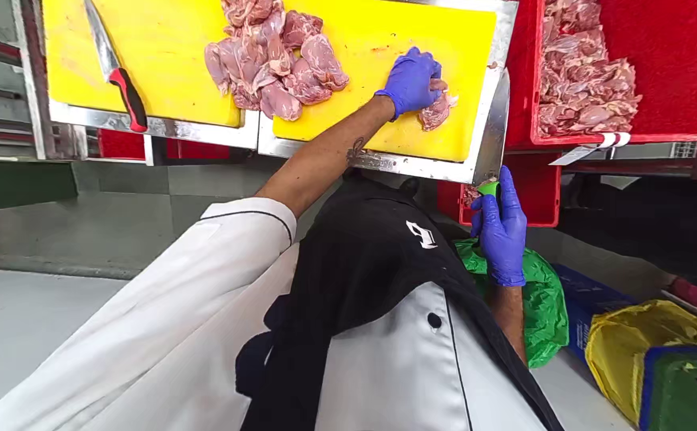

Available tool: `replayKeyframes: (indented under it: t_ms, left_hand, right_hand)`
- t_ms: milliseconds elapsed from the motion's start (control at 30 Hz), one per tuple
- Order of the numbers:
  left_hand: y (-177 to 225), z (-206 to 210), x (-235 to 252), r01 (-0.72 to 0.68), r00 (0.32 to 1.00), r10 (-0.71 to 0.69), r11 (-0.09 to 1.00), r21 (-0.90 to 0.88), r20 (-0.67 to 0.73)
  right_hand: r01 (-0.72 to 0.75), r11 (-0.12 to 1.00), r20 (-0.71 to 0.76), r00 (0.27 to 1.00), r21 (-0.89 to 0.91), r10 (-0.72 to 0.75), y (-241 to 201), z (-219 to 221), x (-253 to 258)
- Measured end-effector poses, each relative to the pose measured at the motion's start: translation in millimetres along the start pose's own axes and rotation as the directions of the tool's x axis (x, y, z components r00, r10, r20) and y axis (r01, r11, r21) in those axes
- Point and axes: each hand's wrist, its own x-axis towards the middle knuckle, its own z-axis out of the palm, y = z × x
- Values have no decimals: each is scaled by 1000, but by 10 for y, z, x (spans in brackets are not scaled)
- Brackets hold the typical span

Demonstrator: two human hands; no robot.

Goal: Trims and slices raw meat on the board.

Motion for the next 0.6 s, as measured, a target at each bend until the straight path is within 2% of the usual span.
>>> replayKeyframes:
  t_ms: [100,167,233,267,333,400,433,533,600]
  left_hand:
    - [-47,-159,34,-92,993,110,956,-280,47]
    - [-129,-290,-2,-185,981,190,840,-510,-42]
    - [-135,-548,-85,-282,959,221,737,-614,-175]
    - [-118,-693,-136,-329,944,230,734,-594,-238]
    - [-72,-912,-264,-371,917,244,811,-453,-315]
    - [-78,-848,-395,-364,902,265,891,-272,-340]
    - [-122,-679,-472,-345,909,276,919,-191,-313]
    - [-279,110,-895,-323,944,317,944,-67,-87]
    - [-280,383,-1153,-387,919,375,917,-98,-126]
  right_hand:
    - [27,999,-19,999,28,-27,-17,-27,-19]
    - [30,999,-34,999,38,-29,-29,-46,-16]
    - [36,999,-54,998,31,-34,-67,-40,31]
    - [42,998,-57,998,38,-40,-90,-29,58]
    - [59,997,-41,998,49,-57,-135,-3,126]
    - [70,997,-22,997,45,-69,-166,45,212]
    - [70,997,-16,997,32,-69,-182,84,258]
    - [72,996,22,997,-46,-71,-204,208,369]
    - [96,988,42,995,-122,-91,-200,305,445]
